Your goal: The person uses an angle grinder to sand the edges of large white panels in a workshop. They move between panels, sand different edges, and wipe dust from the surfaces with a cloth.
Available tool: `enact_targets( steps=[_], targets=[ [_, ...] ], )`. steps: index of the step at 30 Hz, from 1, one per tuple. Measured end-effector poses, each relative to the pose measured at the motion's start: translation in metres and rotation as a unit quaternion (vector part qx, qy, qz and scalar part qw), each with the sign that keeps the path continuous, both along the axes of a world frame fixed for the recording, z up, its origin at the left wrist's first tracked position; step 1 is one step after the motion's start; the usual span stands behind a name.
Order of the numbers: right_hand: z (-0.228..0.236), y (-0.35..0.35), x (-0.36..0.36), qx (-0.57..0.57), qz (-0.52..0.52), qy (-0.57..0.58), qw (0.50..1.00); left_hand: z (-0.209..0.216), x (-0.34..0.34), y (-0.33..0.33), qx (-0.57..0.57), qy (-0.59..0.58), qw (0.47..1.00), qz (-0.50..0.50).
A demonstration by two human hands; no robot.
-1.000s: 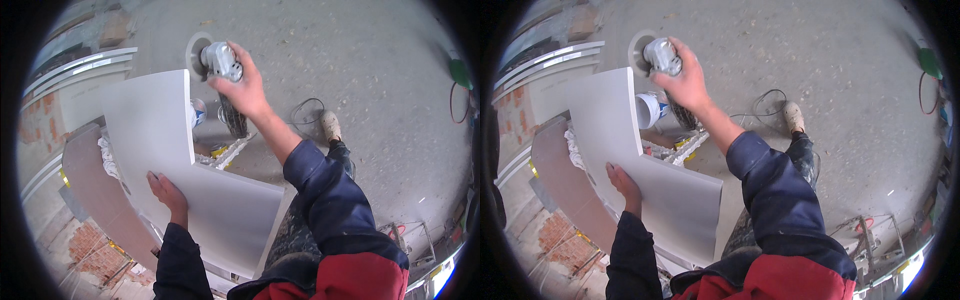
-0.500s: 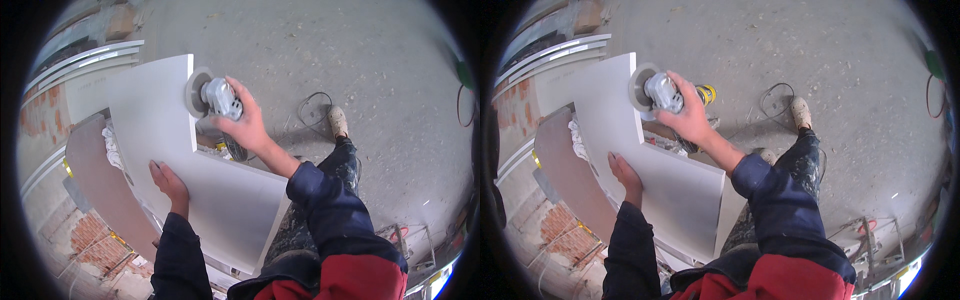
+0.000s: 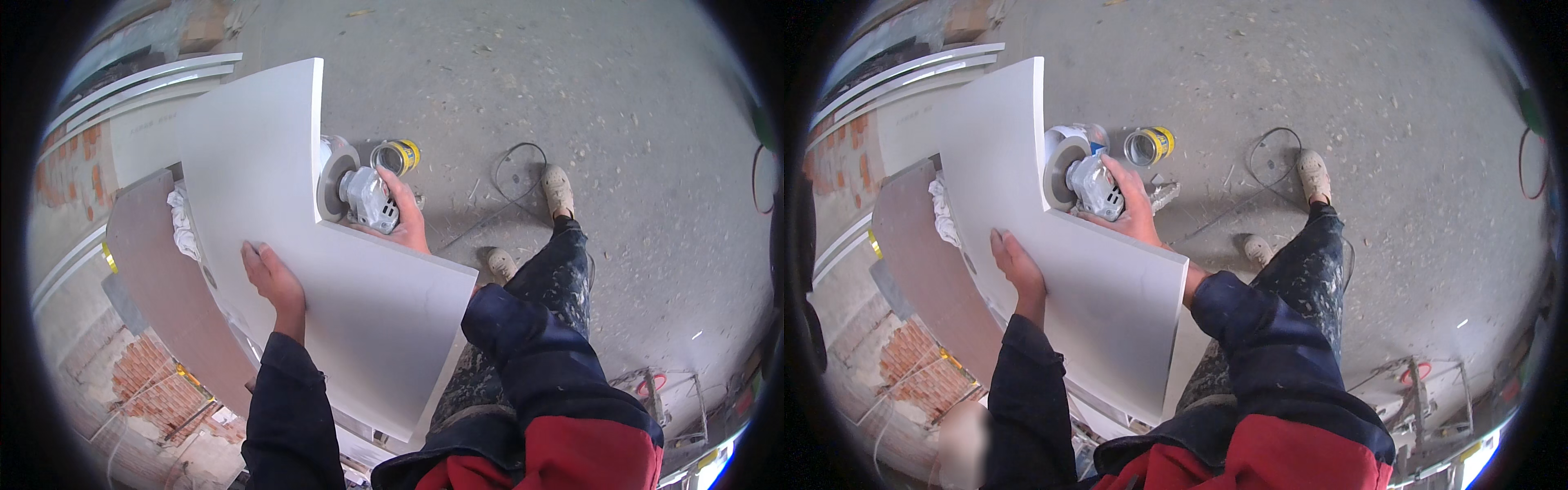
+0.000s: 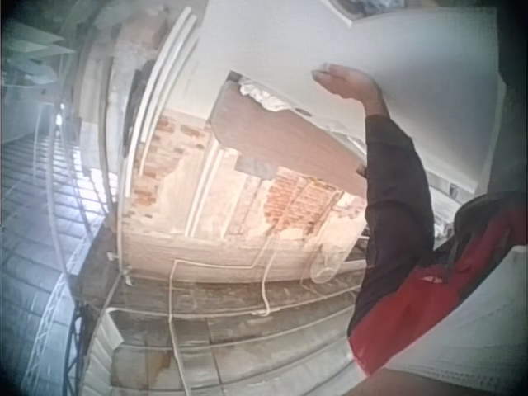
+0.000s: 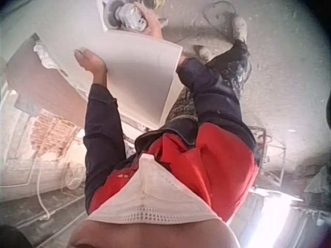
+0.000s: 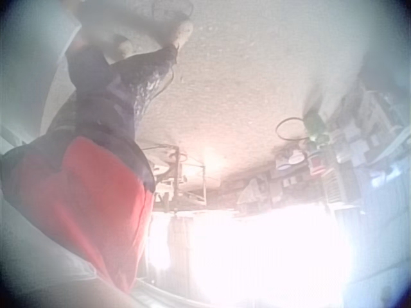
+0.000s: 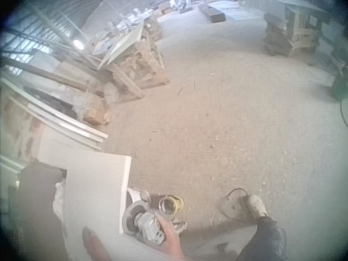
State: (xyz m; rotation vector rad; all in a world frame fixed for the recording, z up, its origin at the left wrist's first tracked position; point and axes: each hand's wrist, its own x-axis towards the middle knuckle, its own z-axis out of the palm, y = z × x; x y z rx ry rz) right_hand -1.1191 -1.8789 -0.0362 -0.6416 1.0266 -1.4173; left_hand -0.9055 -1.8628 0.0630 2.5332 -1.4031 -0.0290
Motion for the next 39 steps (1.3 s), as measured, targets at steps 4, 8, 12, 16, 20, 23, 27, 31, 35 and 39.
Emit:
enact_targets(
  steps=[4,8,12,16,20,23,27,31,35,39],
  targets=[
    [-0.002,-0.004,0.005,-0.021,-0.016,0.006,1.0,-0.001,0.0,0.001,-0.007,-0.012,1.0,0.0],
    [-0.007,-0.011,0.001,-0.036,-0.008,0.041,0.998,0.0,-0.001,-0.001,0.001,-0.013,1.0,0.004],
    [-0.005,-0.037,-0.006,-0.029,-0.017,0.019,0.999,0.001,-0.001,0.003,-0.01,0.011,1.0,-0.004],
    [-0.003,-0.079,-0.027,-0.062,-0.028,0.068,0.995,0.003,-0.004,0.003,0.0,0.009,1.0,0.006],
    [0.001,-0.127,-0.049,-0.066,-0.045,0.08,0.994,0.008,-0.011,0.001,0.02,0.003,1.0,0.014],
    [0.004,-0.164,-0.066,-0.072,-0.064,0.098,0.99,0.01,-0.015,-0.005,0.029,0.006,0.999,0.022],
    [0.009,-0.186,-0.078,0.071,0.028,-0.124,0.989,0.01,0.003,0.001,0.024,0.015,0.999,0.015],
    [0.01,-0.152,-0.077,0.189,0.116,-0.33,0.918,0.002,0.011,0.007,0.015,0.027,0.999,0.024],
    [0.014,-0.131,-0.07,0.216,0.165,-0.428,0.862,0.003,0.012,0.003,0.028,0.017,0.999,0.033],
    [0.012,-0.131,-0.061,0.18,0.173,-0.449,0.858,0.004,0.018,0.008,0.019,0.034,0.999,0.023]
  ],
)
